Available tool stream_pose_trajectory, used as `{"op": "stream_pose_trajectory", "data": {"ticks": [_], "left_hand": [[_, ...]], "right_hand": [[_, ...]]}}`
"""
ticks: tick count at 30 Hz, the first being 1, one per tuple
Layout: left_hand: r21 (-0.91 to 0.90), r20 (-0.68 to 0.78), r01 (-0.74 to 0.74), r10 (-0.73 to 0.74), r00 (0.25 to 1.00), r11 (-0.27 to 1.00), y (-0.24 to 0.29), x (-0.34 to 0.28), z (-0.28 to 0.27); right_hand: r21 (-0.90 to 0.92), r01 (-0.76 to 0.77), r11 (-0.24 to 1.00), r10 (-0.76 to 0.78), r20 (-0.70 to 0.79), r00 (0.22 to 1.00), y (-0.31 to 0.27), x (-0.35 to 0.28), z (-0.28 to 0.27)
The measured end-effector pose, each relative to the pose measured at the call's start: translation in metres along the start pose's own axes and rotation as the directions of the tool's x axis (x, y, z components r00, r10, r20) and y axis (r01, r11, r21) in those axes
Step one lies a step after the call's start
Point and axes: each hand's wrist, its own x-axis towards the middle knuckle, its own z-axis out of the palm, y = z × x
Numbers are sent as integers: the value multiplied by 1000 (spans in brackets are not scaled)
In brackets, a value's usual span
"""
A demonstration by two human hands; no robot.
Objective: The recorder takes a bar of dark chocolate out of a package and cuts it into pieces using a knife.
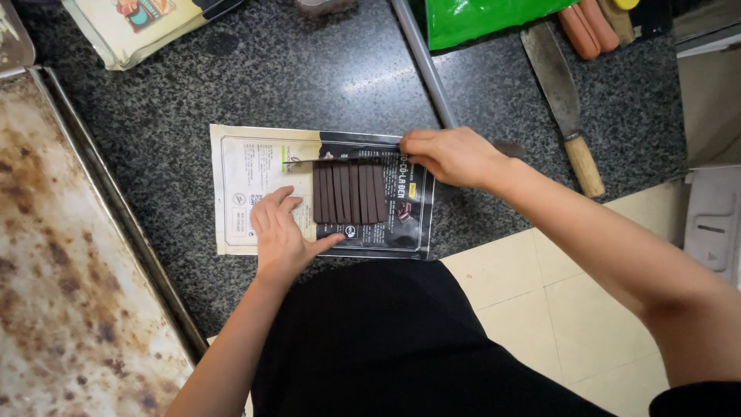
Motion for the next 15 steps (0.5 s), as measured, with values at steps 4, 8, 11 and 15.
{"op": "stream_pose_trajectory", "data": {"ticks": [4, 8, 11, 15], "left_hand": [[20, 2, -12, 12, 1000, 1000, 0, 2, -5], [-173, -17, 99, -103, 995, 980, -7, -3, -15], [-249, -257, 96, -161, 953, 964, -10, 16, -31], [-289, -406, 59, -178, 896, 956, -3, 76, -62]], "right_hand": [[-12, -9, 1000, 10, 19, 1000, -4, -2, -3], [-30, -37, 999, 36, -45, 998, -6, -13, 7], [-53, -17, 998, 13, -82, 997, -14, -24, 16], [-190, -5, 982, 3, -9, 1000, -26, -26, 20]]}}
